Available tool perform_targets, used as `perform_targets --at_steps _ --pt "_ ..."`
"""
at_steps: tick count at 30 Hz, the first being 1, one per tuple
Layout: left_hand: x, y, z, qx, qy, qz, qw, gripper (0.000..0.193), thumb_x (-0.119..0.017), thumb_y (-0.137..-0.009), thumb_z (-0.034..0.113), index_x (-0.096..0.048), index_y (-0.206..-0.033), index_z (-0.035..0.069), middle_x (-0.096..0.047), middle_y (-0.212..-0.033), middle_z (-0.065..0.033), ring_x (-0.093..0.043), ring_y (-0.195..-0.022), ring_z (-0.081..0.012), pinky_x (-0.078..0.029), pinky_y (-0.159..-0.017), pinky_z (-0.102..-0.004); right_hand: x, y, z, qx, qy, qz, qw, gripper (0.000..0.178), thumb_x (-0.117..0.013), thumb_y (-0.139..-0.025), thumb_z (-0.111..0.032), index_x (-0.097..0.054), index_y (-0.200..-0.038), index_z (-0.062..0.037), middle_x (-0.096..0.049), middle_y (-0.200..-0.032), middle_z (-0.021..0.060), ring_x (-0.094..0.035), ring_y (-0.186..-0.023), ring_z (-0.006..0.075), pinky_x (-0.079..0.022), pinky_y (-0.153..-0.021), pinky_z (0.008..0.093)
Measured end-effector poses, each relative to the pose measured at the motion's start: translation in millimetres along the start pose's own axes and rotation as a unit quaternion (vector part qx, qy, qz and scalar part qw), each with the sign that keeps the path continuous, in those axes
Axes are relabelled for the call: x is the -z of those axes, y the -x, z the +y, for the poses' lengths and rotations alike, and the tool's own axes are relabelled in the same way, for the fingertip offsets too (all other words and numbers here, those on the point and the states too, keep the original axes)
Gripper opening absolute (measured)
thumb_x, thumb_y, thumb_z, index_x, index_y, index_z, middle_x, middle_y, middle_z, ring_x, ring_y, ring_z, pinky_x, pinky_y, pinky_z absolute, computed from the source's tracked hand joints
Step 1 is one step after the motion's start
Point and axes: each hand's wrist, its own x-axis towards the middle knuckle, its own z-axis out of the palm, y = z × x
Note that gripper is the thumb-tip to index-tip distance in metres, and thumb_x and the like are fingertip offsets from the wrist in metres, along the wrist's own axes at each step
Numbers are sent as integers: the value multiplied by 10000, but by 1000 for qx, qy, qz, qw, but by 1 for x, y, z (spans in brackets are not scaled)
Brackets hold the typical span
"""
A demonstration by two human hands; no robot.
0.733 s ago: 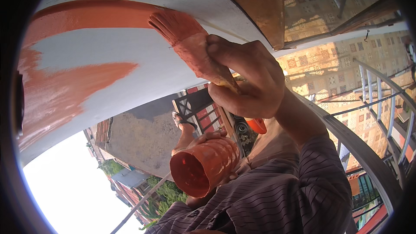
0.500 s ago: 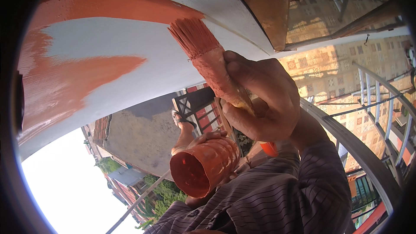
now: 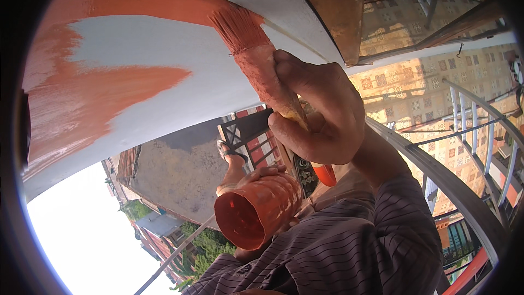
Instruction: The person paints a white wall with orange paint using a brush and a small container. They repeatedly dip the brush into the container and apply paint in broad strokes across the wall surface.
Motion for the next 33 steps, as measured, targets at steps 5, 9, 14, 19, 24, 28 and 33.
perform_targets --at_steps 5,9,14,19,24,28,33 --pt "-4 7 -11 -110 -9 19 994 1189 -1110 -631 318 -462 -1608 120 -673 -1403 -191 -690 -1307 -383 -599 -1074 -533 -3 -2 -4 30 51 9 998 557 -811 -821 27 -636 -1348 71 -634 -1405 327 -691 -1137 337 -569 -900 397" --pt "-13 1 -14 -184 3 34 982 1190 -1116 -617 304 -471 -1594 88 -668 -1411 -192 -690 -1307 -377 -595 -1081 -525 -4 -2 -8 96 124 13 988 471 -842 -808 18 -698 -1257 9 -650 -1371 338 -707 -1116 365 -594 -845 404" --pt "13 3 13 195 118 0 974 1108 -1126 -584 278 -559 -1504 31 -669 -1400 -189 -701 -1282 -339 -589 -1094 -475 -5 -3 -12 132 172 34 976 397 -877 -792 4 -762 -1167 -61 -666 -1342 341 -726 -1086 384 -618 -785 406" --pt "17 1 28 309 178 36 934 1079 -1132 -567 290 -595 -1462 14 -683 -1374 -180 -712 -1253 -306 -593 -1078 -437 -12 -2 -11 133 187 80 970 436 -903 -772 -2 -772 -1174 -106 -670 -1357 301 -736 -1054 333 -593 -750 366" --pt "-2 2 14 87 112 51 989 1109 -1129 -576 317 -574 -1489 21 -686 -1365 -181 -716 -1239 -298 -597 -1064 -424 -14 6 -11 98 179 90 975 434 -911 -778 18 -772 -1160 -134 -694 -1338 269 -736 -1038 282 -534 -689 325" --pt "3 12 7 42 24 27 998 1173 -1122 -599 337 -507 -1561 70 -683 -1364 -196 -713 -1246 -331 -605 -1046 -457 -16 9 -18 67 181 113 975 399 -899 -816 25 -770 -1153 -147 -715 -1315 256 -732 -1035 256 -509 -670 312" --pt "6 15 11 90 96 51 990 1160 -1122 -597 341 -521 -1550 64 -693 -1341 -183 -715 -1233 -321 -610 -1033 -450 -9 8 -43 -139 -30 88 986 412 -867 -828 37 -760 -1207 -84 -701 -1330 301 -746 -1072 315 -570 -736 344"
